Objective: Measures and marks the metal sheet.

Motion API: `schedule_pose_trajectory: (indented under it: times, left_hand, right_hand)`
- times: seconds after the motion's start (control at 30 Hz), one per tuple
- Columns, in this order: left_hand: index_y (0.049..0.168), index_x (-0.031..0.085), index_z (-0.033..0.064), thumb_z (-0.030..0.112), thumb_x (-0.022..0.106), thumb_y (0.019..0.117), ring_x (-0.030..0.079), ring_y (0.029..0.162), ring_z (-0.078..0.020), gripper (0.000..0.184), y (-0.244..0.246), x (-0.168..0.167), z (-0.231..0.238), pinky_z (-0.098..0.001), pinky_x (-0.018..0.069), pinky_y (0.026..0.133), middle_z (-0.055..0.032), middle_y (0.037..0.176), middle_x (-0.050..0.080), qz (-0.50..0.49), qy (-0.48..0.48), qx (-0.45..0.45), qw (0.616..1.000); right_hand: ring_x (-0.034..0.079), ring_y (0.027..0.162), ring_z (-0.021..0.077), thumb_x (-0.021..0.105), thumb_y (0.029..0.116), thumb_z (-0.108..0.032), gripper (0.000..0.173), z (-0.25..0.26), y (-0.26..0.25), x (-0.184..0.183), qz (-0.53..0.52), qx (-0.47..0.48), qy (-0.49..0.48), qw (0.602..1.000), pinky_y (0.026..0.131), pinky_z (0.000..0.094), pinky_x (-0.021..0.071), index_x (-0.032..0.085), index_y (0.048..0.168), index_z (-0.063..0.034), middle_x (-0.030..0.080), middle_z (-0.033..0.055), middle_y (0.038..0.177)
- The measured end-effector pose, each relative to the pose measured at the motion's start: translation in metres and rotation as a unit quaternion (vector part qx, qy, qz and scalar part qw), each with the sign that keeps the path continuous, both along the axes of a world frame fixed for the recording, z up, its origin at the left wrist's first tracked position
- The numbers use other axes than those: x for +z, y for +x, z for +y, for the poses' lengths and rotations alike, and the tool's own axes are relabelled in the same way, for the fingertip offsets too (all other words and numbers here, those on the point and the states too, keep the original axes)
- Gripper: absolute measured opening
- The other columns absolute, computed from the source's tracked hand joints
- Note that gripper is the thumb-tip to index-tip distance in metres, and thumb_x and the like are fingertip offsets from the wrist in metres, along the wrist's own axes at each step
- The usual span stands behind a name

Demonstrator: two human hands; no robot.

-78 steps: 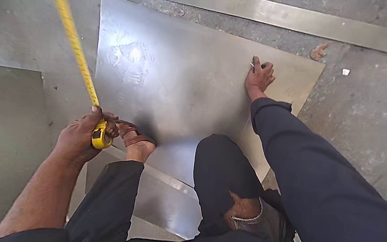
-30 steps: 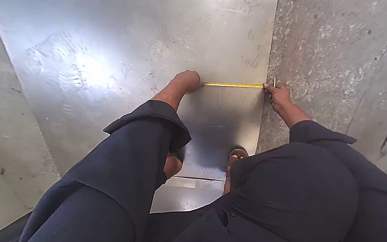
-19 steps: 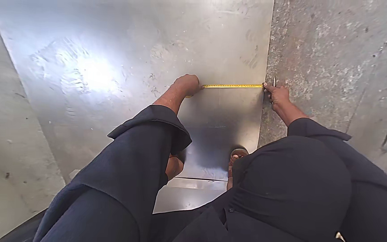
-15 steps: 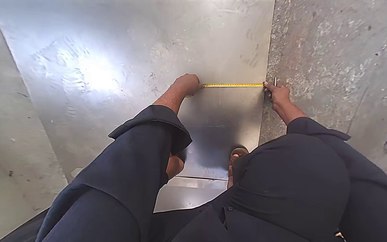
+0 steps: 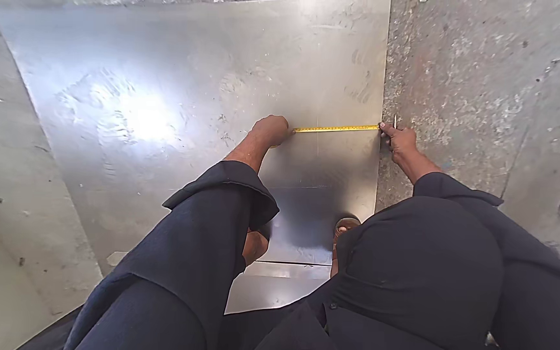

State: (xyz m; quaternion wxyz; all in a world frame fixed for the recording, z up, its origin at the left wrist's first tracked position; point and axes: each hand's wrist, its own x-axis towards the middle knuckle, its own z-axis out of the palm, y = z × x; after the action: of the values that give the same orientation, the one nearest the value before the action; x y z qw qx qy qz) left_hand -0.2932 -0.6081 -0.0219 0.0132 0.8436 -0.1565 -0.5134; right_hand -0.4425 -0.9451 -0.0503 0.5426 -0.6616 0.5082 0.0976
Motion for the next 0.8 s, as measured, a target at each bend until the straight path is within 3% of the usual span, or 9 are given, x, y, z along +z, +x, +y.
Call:
schedule_pose_trajectory:
  times: [0.17, 0.4, 0.67, 0.8]
  left_hand:
    - [0.101, 0.070, 0.0020, 0.046, 0.045, 0.1082, 0.069, 0.098, -0.0432, 0.051, -0.0003, 0.0031, -0.0009, -0.0687, 0.0513, 0.081, -0.0236, 0.099, 0.070, 0.004, 0.002, -0.002, 1.000]
    - [0.102, 0.070, 0.0023, 0.046, 0.045, 0.1084, 0.069, 0.099, -0.0433, 0.051, -0.0003, 0.0030, 0.0002, -0.0688, 0.0509, 0.081, -0.0235, 0.100, 0.070, 0.003, -0.006, 0.001, 1.000]
    - [0.103, 0.070, 0.0031, 0.046, 0.044, 0.1084, 0.069, 0.101, -0.0437, 0.051, -0.0019, 0.0025, 0.0003, -0.0688, 0.0510, 0.082, -0.0233, 0.101, 0.071, -0.001, -0.002, 0.006, 1.000]
    - [0.102, 0.069, 0.0018, 0.046, 0.044, 0.1085, 0.068, 0.100, -0.0440, 0.051, -0.0033, 0.0052, -0.0011, -0.0685, 0.0511, 0.081, -0.0242, 0.100, 0.070, -0.004, 0.004, 0.001, 1.000]
  right_hand:
    - [0.050, 0.054, 0.0025, 0.076, 0.0947, -0.025, 0.019, -0.0009, 0.0002, 0.0006, -0.003, -0.006, 0.011, 1.000, 0.050, 0.0202, 0.0391, 0.074, 0.102, -0.0077, 0.068, -0.0026, 0.076]
    - [0.053, 0.059, 0.0023, 0.079, 0.0913, -0.018, 0.018, -0.0032, -0.0021, -0.0006, -0.016, 0.019, 0.020, 1.000, 0.054, 0.0202, 0.0430, 0.075, 0.105, -0.0077, 0.071, -0.0018, 0.084]
    - [0.052, 0.058, 0.0020, 0.080, 0.0910, -0.020, 0.017, -0.0030, 0.0005, 0.0035, 0.009, 0.016, 0.014, 1.000, 0.052, 0.0205, 0.0411, 0.076, 0.103, -0.0089, 0.071, -0.0023, 0.081]
    - [0.055, 0.063, 0.0031, 0.080, 0.0907, -0.022, 0.020, -0.0051, 0.0013, 0.0036, 0.019, 0.020, 0.019, 0.999, 0.057, 0.0218, 0.0443, 0.076, 0.105, -0.0091, 0.071, -0.0013, 0.085]
